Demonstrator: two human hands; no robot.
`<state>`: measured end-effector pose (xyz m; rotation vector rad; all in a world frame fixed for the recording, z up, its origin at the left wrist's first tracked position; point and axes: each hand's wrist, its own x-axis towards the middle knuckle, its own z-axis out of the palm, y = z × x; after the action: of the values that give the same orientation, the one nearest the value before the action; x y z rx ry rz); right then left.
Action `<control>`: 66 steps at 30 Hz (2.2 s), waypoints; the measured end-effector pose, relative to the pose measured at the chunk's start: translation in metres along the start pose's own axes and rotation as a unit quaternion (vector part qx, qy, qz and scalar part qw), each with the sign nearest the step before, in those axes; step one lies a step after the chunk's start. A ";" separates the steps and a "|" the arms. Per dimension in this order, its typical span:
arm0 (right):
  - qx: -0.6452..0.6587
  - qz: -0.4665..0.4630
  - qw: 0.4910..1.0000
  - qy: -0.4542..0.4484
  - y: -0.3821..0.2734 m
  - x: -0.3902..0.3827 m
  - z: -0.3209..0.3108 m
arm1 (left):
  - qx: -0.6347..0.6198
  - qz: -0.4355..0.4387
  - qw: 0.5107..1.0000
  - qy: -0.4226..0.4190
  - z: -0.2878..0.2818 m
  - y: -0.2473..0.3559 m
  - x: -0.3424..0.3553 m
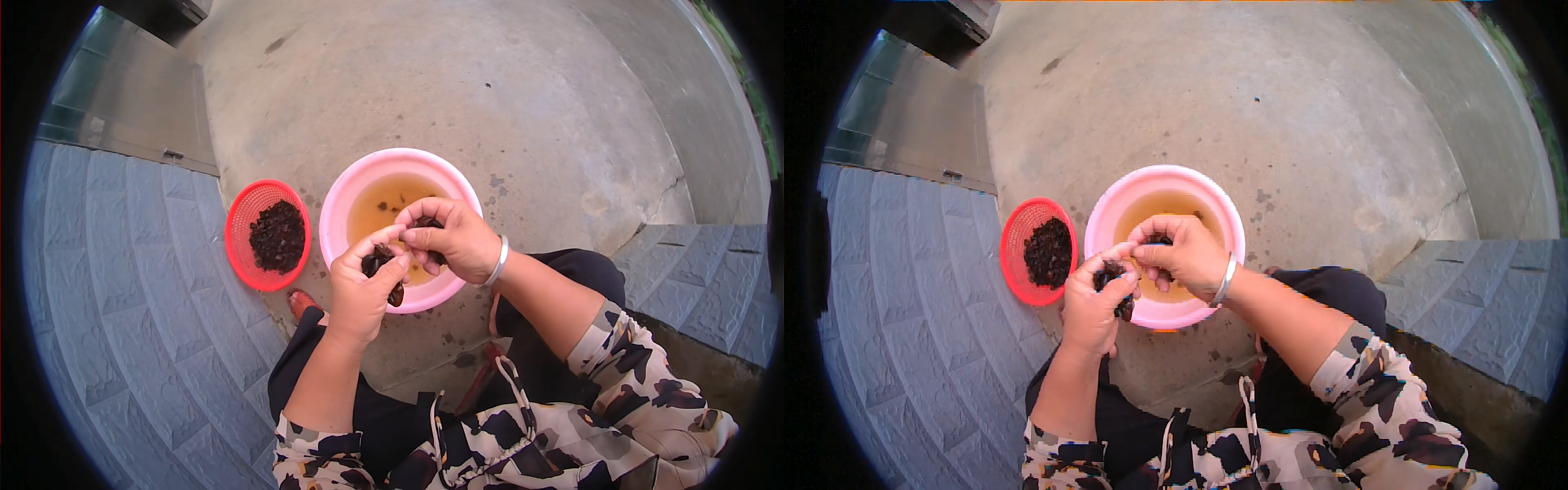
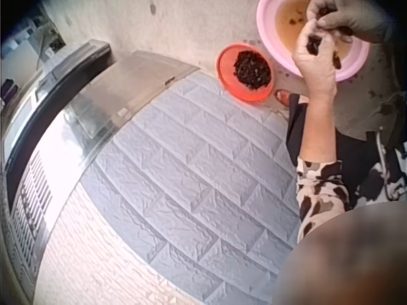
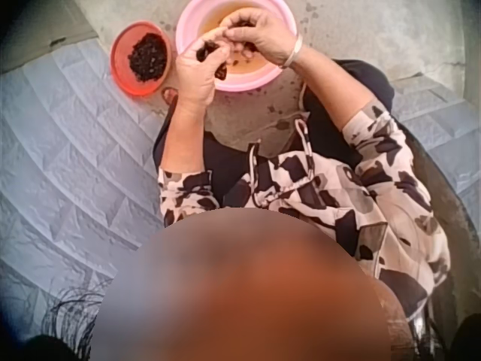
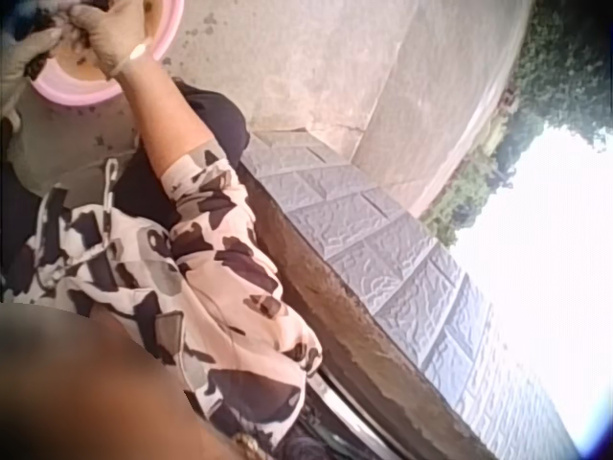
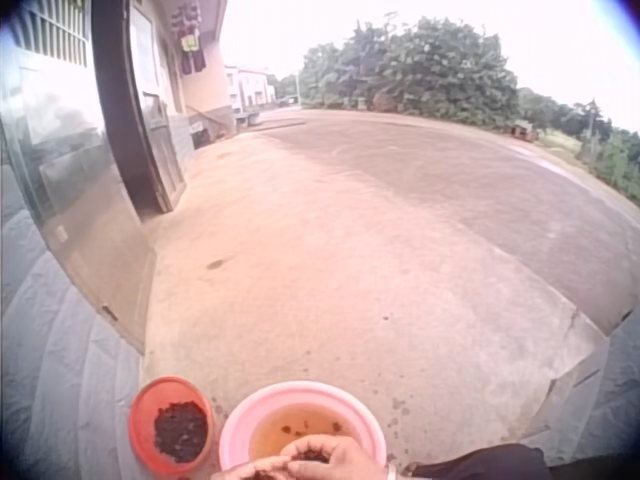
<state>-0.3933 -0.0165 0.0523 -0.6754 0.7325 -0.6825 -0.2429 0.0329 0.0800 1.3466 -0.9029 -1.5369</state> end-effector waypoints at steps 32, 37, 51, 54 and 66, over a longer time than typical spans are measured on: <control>0.201 -0.004 0.972 -0.124 -0.019 -0.004 -0.011 | -0.427 -0.189 0.880 -0.085 -0.025 0.000 0.009; 0.037 -0.014 0.998 -0.050 -0.015 -0.006 0.000 | -0.463 -0.182 0.862 -0.096 -0.027 0.000 0.009; -0.237 0.082 0.967 0.044 -0.007 -0.006 -0.003 | -0.504 -0.154 0.845 -0.088 -0.033 -0.008 0.011; 0.037 0.012 0.999 0.016 -0.012 -0.005 0.002 | -0.469 -0.167 0.865 -0.063 -0.030 -0.003 0.011; 0.073 -0.006 0.996 -0.047 -0.024 -0.007 -0.008 | -0.515 -0.098 0.849 -0.067 -0.022 0.004 0.011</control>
<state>-0.4105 -0.0271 0.0682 -0.5741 0.5862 -0.7026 -0.2207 0.0213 0.0766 0.5376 0.0795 -1.8608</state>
